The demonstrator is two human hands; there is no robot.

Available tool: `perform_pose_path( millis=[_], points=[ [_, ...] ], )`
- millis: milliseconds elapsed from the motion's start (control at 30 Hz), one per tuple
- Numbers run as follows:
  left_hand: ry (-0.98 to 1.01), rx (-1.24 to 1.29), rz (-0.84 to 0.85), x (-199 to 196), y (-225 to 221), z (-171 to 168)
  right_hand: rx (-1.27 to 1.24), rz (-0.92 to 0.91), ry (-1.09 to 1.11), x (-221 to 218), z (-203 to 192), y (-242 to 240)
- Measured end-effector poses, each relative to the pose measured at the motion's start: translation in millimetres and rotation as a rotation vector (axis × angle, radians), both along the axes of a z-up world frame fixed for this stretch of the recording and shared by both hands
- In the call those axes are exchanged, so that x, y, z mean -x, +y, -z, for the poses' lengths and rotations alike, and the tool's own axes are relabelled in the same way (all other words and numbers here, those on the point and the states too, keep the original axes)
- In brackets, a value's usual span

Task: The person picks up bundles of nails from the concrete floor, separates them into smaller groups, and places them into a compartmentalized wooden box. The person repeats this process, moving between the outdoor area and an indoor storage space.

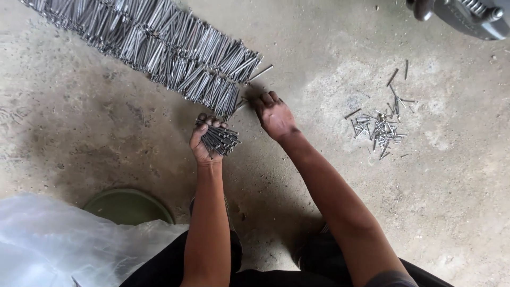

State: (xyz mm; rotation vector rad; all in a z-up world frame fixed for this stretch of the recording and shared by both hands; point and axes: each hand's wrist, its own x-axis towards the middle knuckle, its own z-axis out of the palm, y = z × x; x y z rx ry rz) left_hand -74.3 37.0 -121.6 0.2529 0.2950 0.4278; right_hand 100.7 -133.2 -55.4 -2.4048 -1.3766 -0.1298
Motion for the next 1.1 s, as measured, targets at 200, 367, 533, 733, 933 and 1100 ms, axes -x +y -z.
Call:
perform_pose_path(
  millis=[200,367,533,733,933,1100],
  points=[
    [-0.043,-0.023,0.015,-15.7,6.8,-10.5,-0.053,-0.091,-0.071,-8.7,-16.3,7.2],
    [-0.043,-0.018,-0.002,-6.3,12.3,6.3,-0.076,-0.124,0.021,-8.4,-69.0,12.2],
    [-0.015,-0.027,-0.052,8.7,17.4,18.4,-0.045,-0.117,0.001,-20.3,-16.4,7.9],
    [-0.004,-0.032,-0.083,17.3,18.6,14.4,0.178,-0.226,0.030,-19.2,-71.6,9.0],
    [-0.001,-0.022,-0.109,13.4,17.7,13.0,0.401,-0.157,0.596,-24.8,-20.5,-15.5],
    [-0.031,0.018,-0.101,10.5,18.1,16.3,0.198,-0.136,0.843,-21.1,-85.4,1.3]
  ],
)
